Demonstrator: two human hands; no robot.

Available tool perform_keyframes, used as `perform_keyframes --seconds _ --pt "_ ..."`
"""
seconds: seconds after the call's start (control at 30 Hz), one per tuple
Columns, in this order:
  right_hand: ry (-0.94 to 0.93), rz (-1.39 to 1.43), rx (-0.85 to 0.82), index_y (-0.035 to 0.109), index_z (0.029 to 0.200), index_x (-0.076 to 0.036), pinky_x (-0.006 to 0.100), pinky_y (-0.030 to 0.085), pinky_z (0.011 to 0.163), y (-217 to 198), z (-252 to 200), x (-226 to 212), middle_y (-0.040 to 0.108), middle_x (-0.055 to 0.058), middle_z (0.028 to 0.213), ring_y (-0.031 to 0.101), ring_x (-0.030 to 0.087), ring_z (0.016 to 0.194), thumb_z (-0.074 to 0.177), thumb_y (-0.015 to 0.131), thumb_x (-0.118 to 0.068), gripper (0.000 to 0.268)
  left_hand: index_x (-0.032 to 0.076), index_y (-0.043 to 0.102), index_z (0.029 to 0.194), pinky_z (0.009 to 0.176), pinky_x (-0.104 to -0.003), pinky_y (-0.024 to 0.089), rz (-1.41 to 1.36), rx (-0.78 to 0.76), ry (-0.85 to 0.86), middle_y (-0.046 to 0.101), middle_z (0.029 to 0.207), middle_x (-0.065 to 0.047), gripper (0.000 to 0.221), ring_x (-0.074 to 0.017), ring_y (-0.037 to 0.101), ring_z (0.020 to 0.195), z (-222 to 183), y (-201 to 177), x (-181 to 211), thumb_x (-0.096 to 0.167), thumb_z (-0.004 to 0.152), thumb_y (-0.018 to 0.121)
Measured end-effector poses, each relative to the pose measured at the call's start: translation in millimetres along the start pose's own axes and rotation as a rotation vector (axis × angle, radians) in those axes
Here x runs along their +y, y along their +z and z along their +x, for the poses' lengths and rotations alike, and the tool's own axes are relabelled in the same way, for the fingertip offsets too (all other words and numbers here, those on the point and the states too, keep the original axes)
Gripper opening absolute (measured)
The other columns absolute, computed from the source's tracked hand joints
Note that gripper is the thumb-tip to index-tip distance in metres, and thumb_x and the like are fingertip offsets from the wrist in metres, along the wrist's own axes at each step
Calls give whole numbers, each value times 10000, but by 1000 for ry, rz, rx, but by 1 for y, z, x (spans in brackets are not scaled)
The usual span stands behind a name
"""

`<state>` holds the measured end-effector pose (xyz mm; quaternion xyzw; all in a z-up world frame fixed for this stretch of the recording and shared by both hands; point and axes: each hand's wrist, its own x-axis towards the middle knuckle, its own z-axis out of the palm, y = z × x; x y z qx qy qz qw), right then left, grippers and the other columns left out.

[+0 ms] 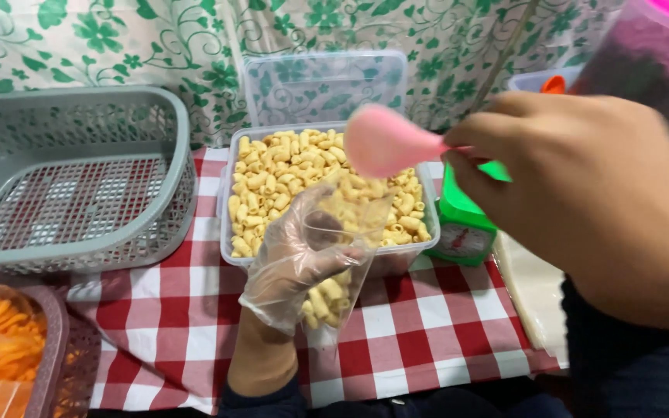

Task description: Packing macaroni snacks from a large container into small plastic bags using a scoop and a scale.

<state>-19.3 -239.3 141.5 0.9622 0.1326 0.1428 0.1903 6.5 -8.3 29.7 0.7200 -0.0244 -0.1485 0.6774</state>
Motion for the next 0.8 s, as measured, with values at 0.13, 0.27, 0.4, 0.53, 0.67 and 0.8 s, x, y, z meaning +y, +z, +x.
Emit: perform_keyframes --seconds 0.13,0.27,0.4,0.53,0.67,0.8 --pt "47 284 473 832 1164 -160 394 425 607 33 -39 16 627 20 820 578 229 676 1112 814 -170 56 203 528 1512 944 -403 639 -80 13 0 689 1135 -148 1063 -310 737 1103 -1 1 -2 283 500 845" --pt "50 392 443 815 1148 -117 377 554 633 83 -37 13 786 44 1034 720 190 741 996 765 -173 169 164 559 1481 959 -415 593 -117 -3 38 648 1051 -101 994 -258 699 1049 -2 2 -11 236 531 843" --pt "144 350 250 756 1021 -270 468 579 623 143 -22 5 709 49 802 719 318 729 909 687 -265 132 121 624 1391 851 -408 625 -142 1 242 702 953 -190 1034 -264 676 923 12 -3 -36 155 439 1026" --pt "181 244 101 703 900 -259 401 580 592 178 -15 2 657 4 772 718 270 701 947 604 -350 142 133 619 1403 840 -424 642 -115 -46 223 694 947 -181 1019 -256 666 928 15 -5 -43 276 475 1014" --pt "140 145 118 639 792 -252 377 564 557 205 -12 -4 608 -20 725 720 239 669 939 591 -371 195 124 621 1406 846 -403 639 -136 -41 230 696 958 -176 1043 -253 666 951 17 -5 -50 280 455 1021" --pt "97 127 210 640 784 -275 334 544 532 230 -4 -18 582 -51 701 703 206 638 932 609 -357 172 116 621 1401 859 -405 632 -106 -53 232 695 972 -166 1026 -249 658 977 17 -8 -48 288 470 1017"
